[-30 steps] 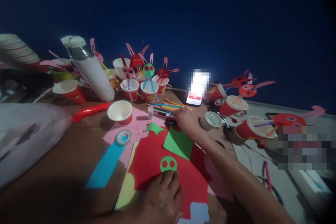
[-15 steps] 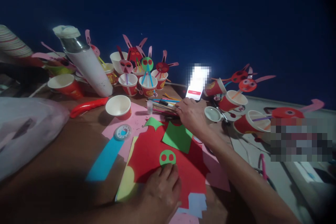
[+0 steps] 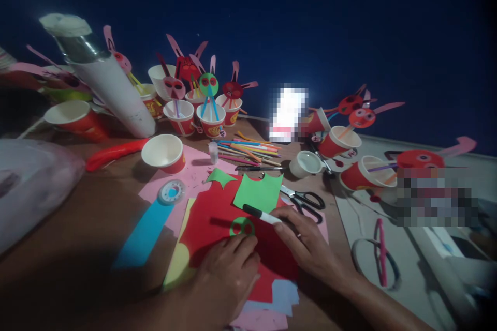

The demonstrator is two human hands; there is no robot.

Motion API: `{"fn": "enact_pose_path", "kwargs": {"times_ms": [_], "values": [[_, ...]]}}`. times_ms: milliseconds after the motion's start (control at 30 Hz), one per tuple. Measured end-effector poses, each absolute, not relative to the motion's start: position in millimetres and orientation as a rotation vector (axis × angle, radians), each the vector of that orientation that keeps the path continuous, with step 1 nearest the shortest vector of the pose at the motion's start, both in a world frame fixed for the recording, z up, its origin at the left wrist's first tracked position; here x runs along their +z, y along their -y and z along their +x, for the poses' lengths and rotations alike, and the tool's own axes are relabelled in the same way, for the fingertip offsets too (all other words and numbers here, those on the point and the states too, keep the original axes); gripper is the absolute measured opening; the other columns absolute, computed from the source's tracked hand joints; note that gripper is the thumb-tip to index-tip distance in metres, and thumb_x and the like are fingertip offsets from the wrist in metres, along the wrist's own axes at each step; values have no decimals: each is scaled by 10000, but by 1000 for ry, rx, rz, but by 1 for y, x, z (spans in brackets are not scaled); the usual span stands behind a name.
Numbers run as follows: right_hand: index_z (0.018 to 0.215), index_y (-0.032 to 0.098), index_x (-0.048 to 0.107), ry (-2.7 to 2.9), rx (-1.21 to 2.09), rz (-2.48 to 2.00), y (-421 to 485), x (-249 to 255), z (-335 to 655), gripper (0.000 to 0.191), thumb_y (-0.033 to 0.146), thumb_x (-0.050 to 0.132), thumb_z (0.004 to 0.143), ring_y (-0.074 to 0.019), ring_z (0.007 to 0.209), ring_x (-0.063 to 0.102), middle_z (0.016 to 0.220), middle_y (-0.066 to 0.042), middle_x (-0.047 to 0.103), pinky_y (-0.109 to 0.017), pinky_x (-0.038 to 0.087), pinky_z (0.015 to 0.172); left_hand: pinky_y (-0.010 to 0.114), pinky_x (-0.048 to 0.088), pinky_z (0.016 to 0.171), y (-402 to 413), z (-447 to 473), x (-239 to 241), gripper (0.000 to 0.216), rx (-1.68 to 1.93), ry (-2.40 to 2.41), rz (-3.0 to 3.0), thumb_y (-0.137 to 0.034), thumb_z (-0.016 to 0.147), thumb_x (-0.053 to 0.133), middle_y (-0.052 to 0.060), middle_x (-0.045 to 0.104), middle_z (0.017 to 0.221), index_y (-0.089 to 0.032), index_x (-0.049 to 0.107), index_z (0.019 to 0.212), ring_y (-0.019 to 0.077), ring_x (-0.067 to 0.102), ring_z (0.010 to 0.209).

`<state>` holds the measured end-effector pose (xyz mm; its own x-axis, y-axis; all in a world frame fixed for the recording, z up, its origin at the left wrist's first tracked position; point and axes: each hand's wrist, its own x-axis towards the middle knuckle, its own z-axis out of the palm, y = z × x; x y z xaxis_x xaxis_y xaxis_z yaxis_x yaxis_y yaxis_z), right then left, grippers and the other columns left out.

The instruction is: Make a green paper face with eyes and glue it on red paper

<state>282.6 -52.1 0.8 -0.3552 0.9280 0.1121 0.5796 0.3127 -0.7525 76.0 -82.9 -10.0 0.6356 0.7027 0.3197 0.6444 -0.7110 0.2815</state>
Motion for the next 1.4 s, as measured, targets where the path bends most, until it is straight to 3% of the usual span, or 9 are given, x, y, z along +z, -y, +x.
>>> {"fn": "enact_pose_path", "kwargs": {"times_ms": [133, 300, 467, 567, 733, 900, 1100, 1267, 1400], "values": [[1015, 208, 558, 2122, 758, -1314, 51, -10, 283, 145, 225, 474, 898, -134, 750, 572, 848, -18, 634, -233, 426, 666, 306, 423, 722, 79, 76, -5, 155, 651, -905, 2680, -182, 868, 430, 39, 632, 897, -169, 572, 806, 173, 558, 845], [845, 190, 644, 2402, 227, -1433, 42, -19, 281, 159, 211, 492, 886, -191, 799, 531, 822, -64, 619, -305, 406, 718, 278, 344, 554, 77, 81, -13, 205, 879, -703, 2637, -148, 846, 440, 10, 537, 632, -162, 515, 655, 122, 469, 609], [905, 187, 657, 2418, 118, -1435, 23, -6, 281, 157, 299, 555, 864, -196, 834, 520, 876, -79, 622, -313, 400, 735, 289, 350, 584, 76, 79, -6, 228, 772, -744, 2548, -134, 857, 414, 20, 552, 647, -153, 523, 658, 127, 474, 632], [910, 204, 668, 2477, 6, -1478, -7, 3, 277, 224, 223, 445, 919, -183, 828, 512, 888, -72, 622, -307, 375, 725, 289, 375, 626, 73, 76, 3, 213, 693, -730, 2538, -129, 864, 417, 26, 578, 688, -148, 543, 694, 133, 501, 675], [996, 172, 643, 2578, -197, -1590, -56, -8, 267, 213, 172, 456, 893, -239, 891, 495, 914, -108, 610, -326, 352, 700, 281, 376, 609, 71, 77, 5, 224, 807, -778, 2426, -112, 857, 427, 25, 582, 656, -141, 546, 670, 124, 489, 639], [917, 147, 634, 2566, -229, -1596, -64, -17, 264, 173, 156, 466, 880, -247, 863, 506, 895, -109, 622, -333, 343, 694, 273, 395, 624, 69, 74, 10, 198, 788, -784, 2302, -96, 838, 458, 21, 593, 662, -145, 551, 670, 119, 500, 645], [1026, 149, 588, 2477, -159, -1442, -29, 18, 271, 220, 210, 405, 919, -213, 925, 541, 963, -91, 650, -326, 361, 820, 271, 419, 663, 58, 66, 15, 136, 913, -841, 2224, -85, 841, 462, 24, 618, 722, -143, 576, 793, 122, 529, 695], [910, 178, 608, 2533, 179, -1426, 6, 15, 279, 185, 326, 504, 875, -167, 677, 580, 768, -38, 638, -266, 334, 560, 285, 422, 681, 72, 73, 4, 174, 831, -899, 2465, -151, 854, 461, 11, 622, 713, -165, 578, 727, 132, 555, 704], [862, 186, 622, 2679, 317, -1526, 13, -2, 282, 187, 363, 617, 802, -175, 730, 600, 794, -29, 639, -258, 305, 558, 289, 433, 740, 82, 77, 0, 166, 727, -877, 2563, -168, 847, 479, 21, 624, 733, -177, 582, 718, 145, 569, 752]]}}
